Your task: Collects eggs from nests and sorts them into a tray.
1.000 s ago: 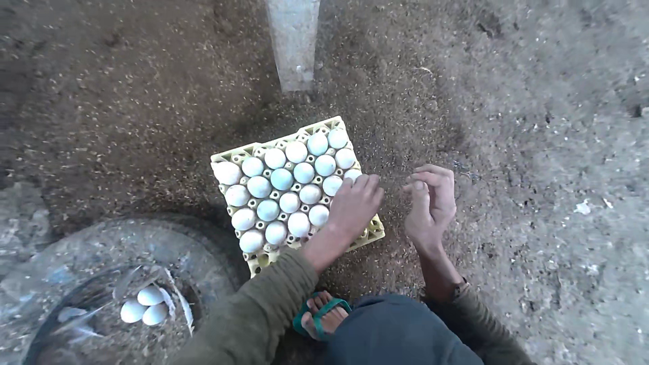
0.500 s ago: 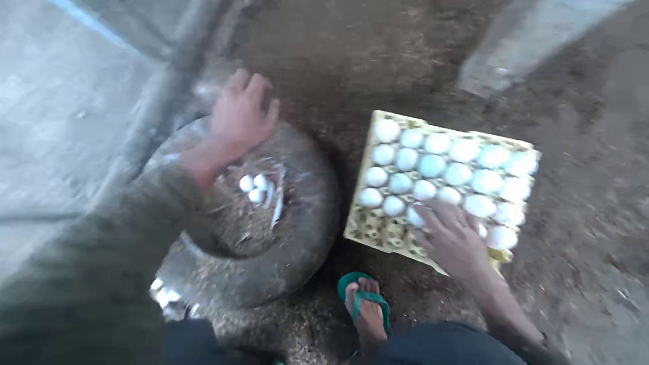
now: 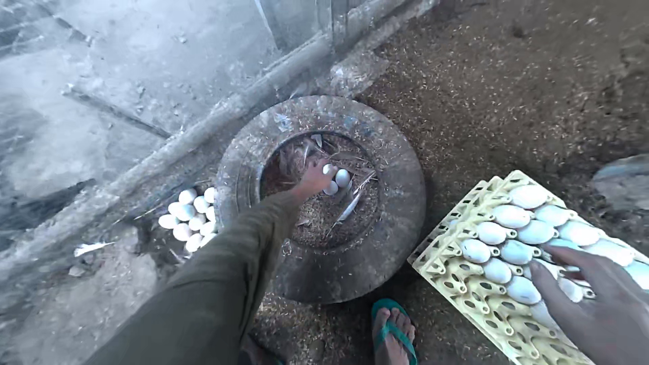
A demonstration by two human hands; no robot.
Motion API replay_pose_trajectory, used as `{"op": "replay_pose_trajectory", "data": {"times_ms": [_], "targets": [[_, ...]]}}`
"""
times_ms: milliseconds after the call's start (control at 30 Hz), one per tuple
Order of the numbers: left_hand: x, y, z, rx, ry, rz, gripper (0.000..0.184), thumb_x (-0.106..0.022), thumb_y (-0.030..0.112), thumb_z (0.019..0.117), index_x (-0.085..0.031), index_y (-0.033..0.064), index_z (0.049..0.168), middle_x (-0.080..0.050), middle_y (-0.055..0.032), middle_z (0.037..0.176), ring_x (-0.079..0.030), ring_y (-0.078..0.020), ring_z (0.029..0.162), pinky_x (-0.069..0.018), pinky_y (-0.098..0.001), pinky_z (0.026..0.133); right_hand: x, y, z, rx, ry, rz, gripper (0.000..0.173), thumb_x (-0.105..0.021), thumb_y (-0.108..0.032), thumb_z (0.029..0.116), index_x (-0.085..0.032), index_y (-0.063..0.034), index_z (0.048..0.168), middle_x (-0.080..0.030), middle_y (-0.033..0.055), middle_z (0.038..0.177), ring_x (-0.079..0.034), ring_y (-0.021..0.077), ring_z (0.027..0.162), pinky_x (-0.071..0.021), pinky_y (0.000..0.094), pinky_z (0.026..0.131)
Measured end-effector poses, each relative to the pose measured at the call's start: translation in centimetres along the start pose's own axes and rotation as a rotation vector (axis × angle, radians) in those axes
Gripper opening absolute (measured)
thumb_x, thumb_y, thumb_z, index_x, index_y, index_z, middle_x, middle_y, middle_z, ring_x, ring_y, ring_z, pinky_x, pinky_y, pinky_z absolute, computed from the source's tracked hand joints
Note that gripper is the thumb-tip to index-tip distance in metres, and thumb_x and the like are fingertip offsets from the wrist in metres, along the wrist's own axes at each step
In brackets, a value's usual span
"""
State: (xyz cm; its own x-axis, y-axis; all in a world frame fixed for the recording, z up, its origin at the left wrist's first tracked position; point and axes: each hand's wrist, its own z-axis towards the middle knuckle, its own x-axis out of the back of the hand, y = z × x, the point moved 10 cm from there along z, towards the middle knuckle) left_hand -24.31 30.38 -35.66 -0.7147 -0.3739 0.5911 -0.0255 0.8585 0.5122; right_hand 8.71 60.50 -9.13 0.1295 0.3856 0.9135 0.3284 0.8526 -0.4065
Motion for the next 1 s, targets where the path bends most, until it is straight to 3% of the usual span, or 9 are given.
{"op": "replay_pose_trajectory", "data": {"times_ms": [100, 200, 400, 533, 667, 733, 800, 933, 1000], "targets": [[-3.0, 0.8, 0.8, 0.047, 0.039, 0.050, 0.066, -0.058, 0.058, 0.0969, -0.046, 0.0233, 0.152, -0.029, -0.0364, 0.156, -0.048, -0.0557, 0.130, -0.0455, -0.0704, 0.098, -0.5, -4.7, 1.7, 0.102, 0.096, 0.043, 0.039, -0.059, -0.026, 0.0989, -0.067, 0.0056, 0.121, -0.068, 0.0284, 0.118, -0.068, 0.0369, 0.103, -0.0570, 0.0459, 0.085], [-4.1, 1.5, 1.2, 0.096, 0.068, 0.086, 0.071, -0.069, 0.055, 0.0892, -0.047, 0.0268, 0.151, -0.023, -0.0380, 0.157, -0.039, -0.0589, 0.135, -0.0441, -0.0713, 0.097, -2.9, -7.9, 1.7, 0.121, 0.122, 0.131, 0.035, -0.060, -0.024, 0.0977, -0.070, 0.0035, 0.119, -0.070, 0.0232, 0.117, -0.069, 0.0294, 0.103, -0.0589, 0.0396, 0.085], [-5.4, 1.8, 0.8, 0.136, 0.104, 0.103, 0.074, -0.075, 0.060, 0.0824, -0.053, 0.0298, 0.146, -0.019, -0.0371, 0.158, -0.041, -0.0606, 0.131, -0.0473, -0.0706, 0.092, -8.4, -9.7, -0.6, 0.187, 0.095, 0.382, 0.027, -0.065, -0.023, 0.0963, -0.071, -0.0058, 0.116, -0.071, 0.0117, 0.119, -0.066, 0.0120, 0.113, -0.0569, 0.0213, 0.089], [-4.9, 1.8, 0.3, 0.104, 0.095, 0.162, 0.077, -0.073, 0.066, 0.0810, -0.055, 0.0264, 0.145, -0.025, -0.0375, 0.157, -0.050, -0.0597, 0.124, -0.0477, -0.0729, 0.090, -8.2, -9.2, 0.1, 0.170, 0.107, 0.420, 0.028, -0.063, -0.022, 0.0971, -0.071, -0.0049, 0.118, -0.071, 0.0126, 0.119, -0.068, 0.0148, 0.111, -0.0574, 0.0251, 0.090], [-2.6, 2.9, -0.4, 0.039, -0.015, 0.196, 0.064, -0.067, 0.056, 0.0931, -0.059, 0.0131, 0.140, -0.056, -0.0316, 0.137, -0.052, -0.0545, 0.127, -0.0392, -0.0763, 0.099, -10.2, -9.0, 0.1, 0.090, -0.003, 0.488, 0.032, -0.064, -0.026, 0.0985, -0.071, -0.0057, 0.122, -0.071, 0.0132, 0.122, -0.067, 0.0258, 0.117, -0.0560, 0.0432, 0.098], [-1.2, 3.7, -1.1, 0.026, -0.117, 0.054, 0.055, -0.063, 0.045, 0.0998, -0.056, 0.0082, 0.140, -0.061, -0.0266, 0.130, -0.059, -0.0437, 0.119, -0.0459, -0.0669, 0.098, -11.4, -9.6, -0.2, 0.080, -0.059, 0.588, 0.034, -0.067, -0.025, 0.0972, -0.071, -0.0049, 0.124, -0.070, 0.0149, 0.123, -0.066, 0.0286, 0.117, -0.0550, 0.0476, 0.098], [-0.5, 5.2, -3.5, -0.008, -0.262, -0.050, 0.043, -0.054, 0.041, 0.1018, -0.055, 0.0143, 0.136, -0.063, -0.0126, 0.108, -0.063, -0.0229, 0.089, -0.0543, -0.0449, 0.076, -12.3, -10.4, -0.2, 0.082, -0.076, 0.722, 0.040, -0.071, -0.023, 0.0950, -0.067, -0.0026, 0.129, -0.067, 0.0181, 0.124, -0.066, 0.0287, 0.113, -0.0569, 0.0451, 0.094], [-3.0, 11.5, -14.1, -0.001, -0.546, -0.162, 0.034, -0.053, 0.040, 0.0865, -0.056, 0.0253, 0.117, -0.065, 0.0059, 0.082, -0.064, -0.0061, 0.066, -0.0556, -0.0241, 0.057, -12.0, -11.9, -0.2, 0.121, 0.001, 0.840, 0.059, -0.080, -0.022, 0.0877, -0.060, 0.0004, 0.138, -0.055, 0.0261, 0.141, -0.063, 0.0321, 0.122, -0.0582, 0.0424, 0.095], [-6.3, 13.9, -18.2, -0.031, -0.691, -0.306, 0.029, -0.058, 0.043, 0.0842, -0.059, 0.0278, 0.109, -0.063, 0.0088, 0.073, -0.061, -0.0037, 0.059, -0.0530, -0.0215, 0.052, -10.9, -11.8, -0.3, 0.139, 0.090, 0.852, 0.060, -0.083, -0.023, 0.0852, -0.060, 0.0034, 0.133, -0.054, 0.0282, 0.141, -0.065, 0.0312, 0.118, -0.0599, 0.0404, 0.091]]}}
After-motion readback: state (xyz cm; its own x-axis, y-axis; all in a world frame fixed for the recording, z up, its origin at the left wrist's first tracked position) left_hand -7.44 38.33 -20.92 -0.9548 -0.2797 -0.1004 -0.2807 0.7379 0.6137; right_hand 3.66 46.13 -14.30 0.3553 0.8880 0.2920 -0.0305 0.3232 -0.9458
